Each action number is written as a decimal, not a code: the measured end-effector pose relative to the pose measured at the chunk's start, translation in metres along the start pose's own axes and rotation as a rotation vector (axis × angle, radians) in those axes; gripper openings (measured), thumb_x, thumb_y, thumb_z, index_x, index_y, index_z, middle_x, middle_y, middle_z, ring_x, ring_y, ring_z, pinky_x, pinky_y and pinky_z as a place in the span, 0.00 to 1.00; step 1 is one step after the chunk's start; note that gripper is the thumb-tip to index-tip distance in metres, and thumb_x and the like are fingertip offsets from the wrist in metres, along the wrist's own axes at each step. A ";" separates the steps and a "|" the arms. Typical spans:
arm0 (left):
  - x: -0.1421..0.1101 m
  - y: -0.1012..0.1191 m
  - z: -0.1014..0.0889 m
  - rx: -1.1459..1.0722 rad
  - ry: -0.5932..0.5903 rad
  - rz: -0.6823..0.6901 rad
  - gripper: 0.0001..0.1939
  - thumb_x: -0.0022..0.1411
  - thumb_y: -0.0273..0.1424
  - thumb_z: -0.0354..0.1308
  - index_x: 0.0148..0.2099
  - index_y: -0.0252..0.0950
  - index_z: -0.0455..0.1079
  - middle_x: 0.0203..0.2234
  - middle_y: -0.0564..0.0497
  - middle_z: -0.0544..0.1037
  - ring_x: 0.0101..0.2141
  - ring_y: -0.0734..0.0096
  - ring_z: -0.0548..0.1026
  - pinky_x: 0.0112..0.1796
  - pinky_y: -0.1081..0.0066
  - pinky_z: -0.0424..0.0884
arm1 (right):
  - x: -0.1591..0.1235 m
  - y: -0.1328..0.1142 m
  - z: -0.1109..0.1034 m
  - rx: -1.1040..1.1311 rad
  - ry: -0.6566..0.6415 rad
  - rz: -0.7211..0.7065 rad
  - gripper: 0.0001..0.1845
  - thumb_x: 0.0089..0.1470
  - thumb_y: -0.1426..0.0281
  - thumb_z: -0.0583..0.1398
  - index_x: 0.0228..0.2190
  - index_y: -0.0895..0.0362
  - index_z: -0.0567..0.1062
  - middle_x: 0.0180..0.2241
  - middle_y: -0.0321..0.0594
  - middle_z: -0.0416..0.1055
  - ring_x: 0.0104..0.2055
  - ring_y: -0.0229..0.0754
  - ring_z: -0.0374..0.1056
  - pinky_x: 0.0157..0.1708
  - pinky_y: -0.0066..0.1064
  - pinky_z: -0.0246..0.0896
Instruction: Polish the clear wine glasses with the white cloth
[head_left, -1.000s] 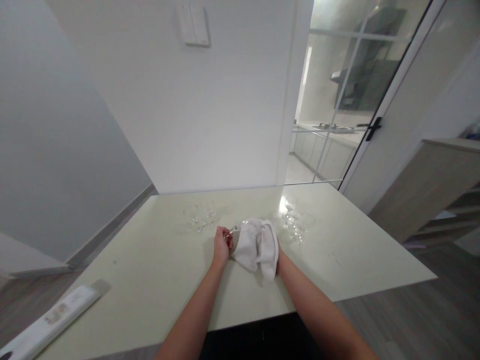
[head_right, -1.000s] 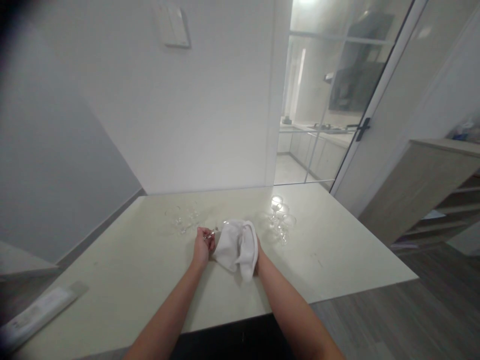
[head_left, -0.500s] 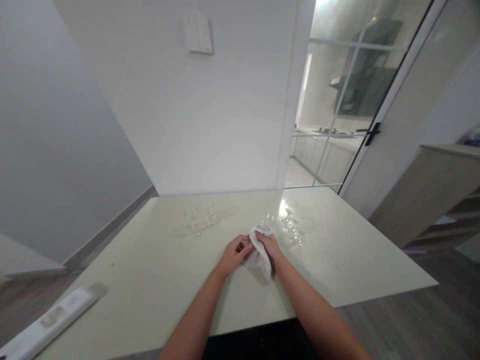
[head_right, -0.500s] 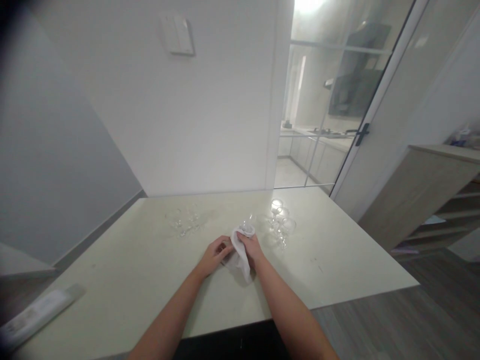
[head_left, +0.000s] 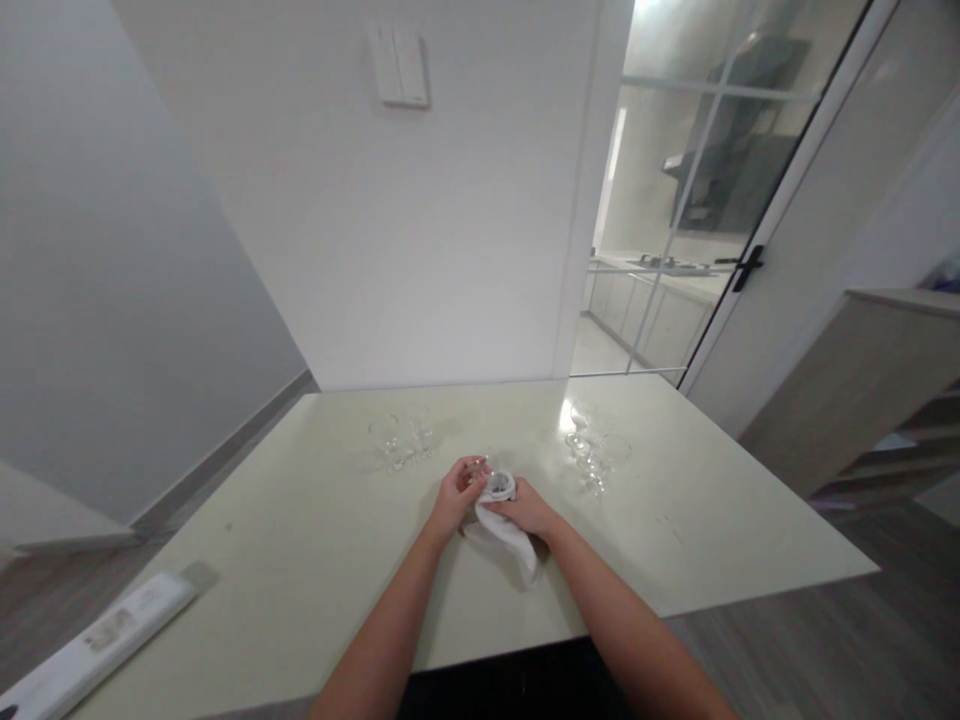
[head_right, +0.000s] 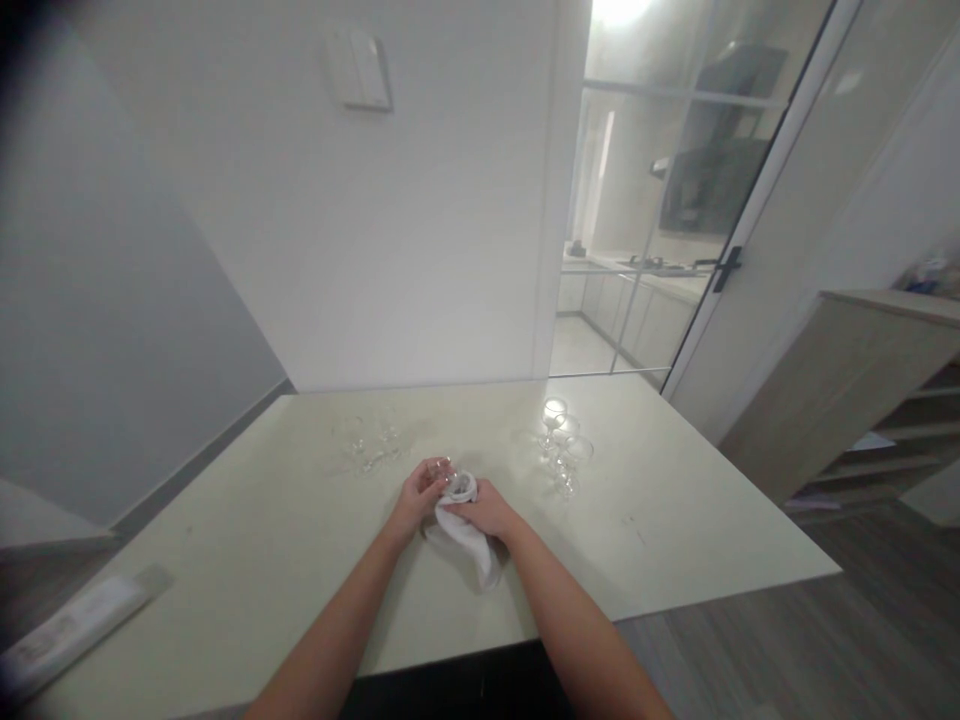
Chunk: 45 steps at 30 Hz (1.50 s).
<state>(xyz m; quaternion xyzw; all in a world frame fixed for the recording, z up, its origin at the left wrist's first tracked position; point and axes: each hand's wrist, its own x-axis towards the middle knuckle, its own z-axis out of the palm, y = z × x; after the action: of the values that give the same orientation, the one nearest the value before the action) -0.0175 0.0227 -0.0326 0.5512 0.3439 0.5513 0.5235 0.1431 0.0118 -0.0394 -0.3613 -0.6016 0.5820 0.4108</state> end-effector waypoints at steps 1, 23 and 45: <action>0.000 0.000 0.000 -0.036 -0.018 -0.010 0.26 0.51 0.39 0.64 0.50 0.35 0.64 0.39 0.45 0.77 0.38 0.63 0.75 0.40 0.66 0.69 | 0.000 -0.001 -0.001 0.012 -0.002 0.001 0.17 0.41 0.64 0.67 0.35 0.59 0.76 0.32 0.36 0.75 0.31 0.37 0.67 0.36 0.30 0.62; 0.001 -0.001 -0.001 -0.096 0.030 0.005 0.29 0.50 0.40 0.63 0.52 0.36 0.60 0.44 0.43 0.74 0.37 0.67 0.75 0.39 0.68 0.69 | -0.002 -0.003 0.000 0.024 -0.005 0.030 0.18 0.44 0.62 0.66 0.37 0.58 0.76 0.30 0.36 0.74 0.29 0.36 0.65 0.33 0.29 0.60; 0.002 -0.003 0.000 -0.066 0.123 -0.006 0.25 0.54 0.43 0.60 0.50 0.36 0.63 0.42 0.43 0.76 0.36 0.67 0.75 0.37 0.68 0.70 | 0.001 0.003 0.002 0.036 0.016 0.018 0.19 0.40 0.63 0.67 0.36 0.59 0.76 0.31 0.37 0.75 0.30 0.38 0.67 0.35 0.30 0.62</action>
<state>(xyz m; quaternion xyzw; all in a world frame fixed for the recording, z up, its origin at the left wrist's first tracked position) -0.0162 0.0255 -0.0343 0.4979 0.3588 0.5933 0.5210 0.1405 0.0124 -0.0421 -0.3639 -0.5845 0.5935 0.4168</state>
